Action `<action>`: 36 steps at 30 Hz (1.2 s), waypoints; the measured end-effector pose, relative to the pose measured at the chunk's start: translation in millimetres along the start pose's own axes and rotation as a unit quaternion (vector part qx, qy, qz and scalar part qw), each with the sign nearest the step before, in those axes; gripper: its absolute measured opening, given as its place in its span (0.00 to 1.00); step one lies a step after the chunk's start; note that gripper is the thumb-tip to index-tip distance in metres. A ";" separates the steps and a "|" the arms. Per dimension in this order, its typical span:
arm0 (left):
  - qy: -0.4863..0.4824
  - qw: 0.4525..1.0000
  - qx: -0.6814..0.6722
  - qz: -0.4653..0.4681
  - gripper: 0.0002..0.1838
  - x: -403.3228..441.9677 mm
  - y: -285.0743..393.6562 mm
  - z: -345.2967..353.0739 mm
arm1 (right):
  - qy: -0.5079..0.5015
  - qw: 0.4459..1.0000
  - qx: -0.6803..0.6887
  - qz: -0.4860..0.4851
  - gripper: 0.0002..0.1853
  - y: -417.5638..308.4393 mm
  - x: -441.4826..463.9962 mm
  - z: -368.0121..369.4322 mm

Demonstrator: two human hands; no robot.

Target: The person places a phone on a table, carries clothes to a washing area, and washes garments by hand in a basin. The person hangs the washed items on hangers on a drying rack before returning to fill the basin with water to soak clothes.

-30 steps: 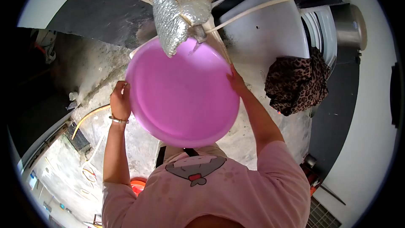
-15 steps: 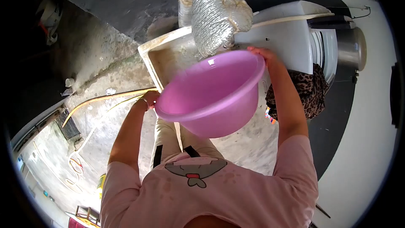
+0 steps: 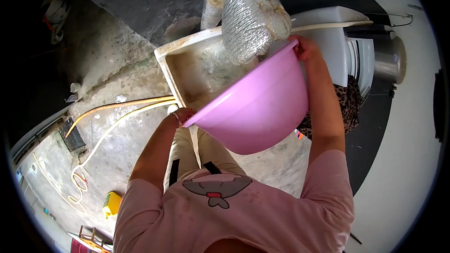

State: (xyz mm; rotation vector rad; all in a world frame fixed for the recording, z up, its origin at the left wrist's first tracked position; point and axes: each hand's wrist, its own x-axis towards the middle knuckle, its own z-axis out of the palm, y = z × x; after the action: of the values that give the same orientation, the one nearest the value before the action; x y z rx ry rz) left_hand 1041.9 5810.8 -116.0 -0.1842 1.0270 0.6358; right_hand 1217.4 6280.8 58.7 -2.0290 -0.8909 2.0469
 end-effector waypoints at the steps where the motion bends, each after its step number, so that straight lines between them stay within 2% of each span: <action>1: 0.026 0.999 0.028 -0.006 0.10 -2.9 0.7 3.1 | -0.006 1.000 0.010 0.009 0.04 2.1 5.1 -5.9; 2: 0.021 0.994 0.107 -0.018 0.11 23.8 -15.7 -14.7 | -0.013 1.000 0.011 0.006 0.03 3.1 8.4 -14.1; 5: -0.012 0.998 0.055 0.011 0.11 49.9 -36.5 -30.9 | -0.030 0.999 0.009 -0.008 0.05 13.0 3.4 -30.2; 6: -0.046 0.998 -0.027 0.018 0.10 78.8 -53.7 -46.1 | -0.034 0.999 0.006 -0.019 0.06 16.3 2.2 -36.5; 9: 0.044 0.995 -0.088 -0.017 0.11 13.8 -2.3 -16.2 | -0.031 0.998 0.045 -0.040 0.09 29.6 -19.6 -41.4; 10: 0.062 0.997 -0.047 0.024 0.12 7.4 5.7 -21.3 | -0.029 0.996 0.064 -0.046 0.11 35.7 -30.1 -41.9; 11: 0.086 0.989 0.050 0.107 0.12 2.4 11.7 -22.3 | -0.031 0.994 0.069 -0.073 0.15 43.1 -37.7 -46.0; 13: 0.125 0.982 0.065 0.128 0.12 -17.7 31.8 -23.8 | -0.036 0.988 0.079 -0.127 0.23 60.6 -53.3 -55.0; 14: 0.161 0.972 0.069 0.156 0.11 -22.1 40.0 -24.7 | -0.038 0.989 0.075 -0.123 0.26 71.4 -61.0 -58.2; 15: 0.195 0.961 0.073 0.184 0.11 -23.7 45.0 -26.7 | -0.050 0.989 0.023 -0.134 0.26 81.9 -62.9 -64.8; 16: 0.209 0.944 0.038 0.251 0.10 -24.7 47.2 -29.0 | -0.060 0.987 -0.028 -0.145 0.26 95.8 -58.3 -74.4; 17: 0.291 0.914 0.126 0.253 0.09 -26.6 54.3 -35.0 | -0.071 0.982 -0.079 -0.157 0.25 110.6 -48.8 -84.3; 18: 0.335 0.856 0.199 0.340 0.10 -18.6 53.7 -47.4 | -0.081 0.974 -0.130 -0.168 0.25 125.4 -36.3 -92.9; 19: 0.373 0.782 0.267 0.422 0.10 -9.0 52.4 -55.8 | -0.021 0.967 -0.203 -0.151 0.25 149.2 -9.2 -104.2; 20: 0.377 0.777 0.249 0.438 0.10 -13.6 59.3 -50.1 | 0.039 0.952 -0.275 -0.132 0.25 167.0 10.8 -112.9; 22: 0.386 0.766 0.212 0.468 0.10 -31.8 74.8 -34.8 | 0.125 0.945 -0.263 -0.149 0.24 187.1 -2.2 -80.6; 25: 0.422 0.747 0.250 0.449 0.08 -34.4 79.2 -31.9 | 0.125 0.950 -0.224 -0.176 0.24 232.7 28.0 -75.4; 28: 0.467 0.738 0.258 0.414 0.08 -27.4 76.2 -41.3 | 0.079 0.950 -0.151 -0.262 0.22 272.2 59.4 -76.3; 31: 0.450 0.743 0.231 0.438 0.09 -23.9 75.6 -43.0 | 0.120 0.937 -0.103 -0.312 0.21 279.0 61.5 -61.2; 32: 0.441 0.762 0.213 0.424 0.09 -24.2 76.3 -43.5 | 0.126 0.945 -0.096 -0.287 0.21 277.6 57.9 -56.7; 34: 0.461 0.741 0.230 0.431 0.09 -14.0 72.1 -56.0 | 0.140 0.958 -0.081 -0.237 0.21 271.7 48.3 -50.3; 35: 0.470 0.730 0.238 0.436 0.09 -6.9 70.3 -63.1 | 0.131 0.957 -0.083 -0.246 0.21 270.5 46.1 -48.5; 36: 0.468 0.741 0.225 0.426 0.09 0.3 67.7 -71.8 | 0.123 0.955 -0.085 -0.255 0.22 273.1 49.2 -50.7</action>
State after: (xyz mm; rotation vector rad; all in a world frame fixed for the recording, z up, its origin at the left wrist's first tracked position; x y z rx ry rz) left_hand 950.3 5834.7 -143.8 0.4994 2.2717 1.1323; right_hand 1345.8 6096.9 -112.3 -1.8177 -1.3969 1.4548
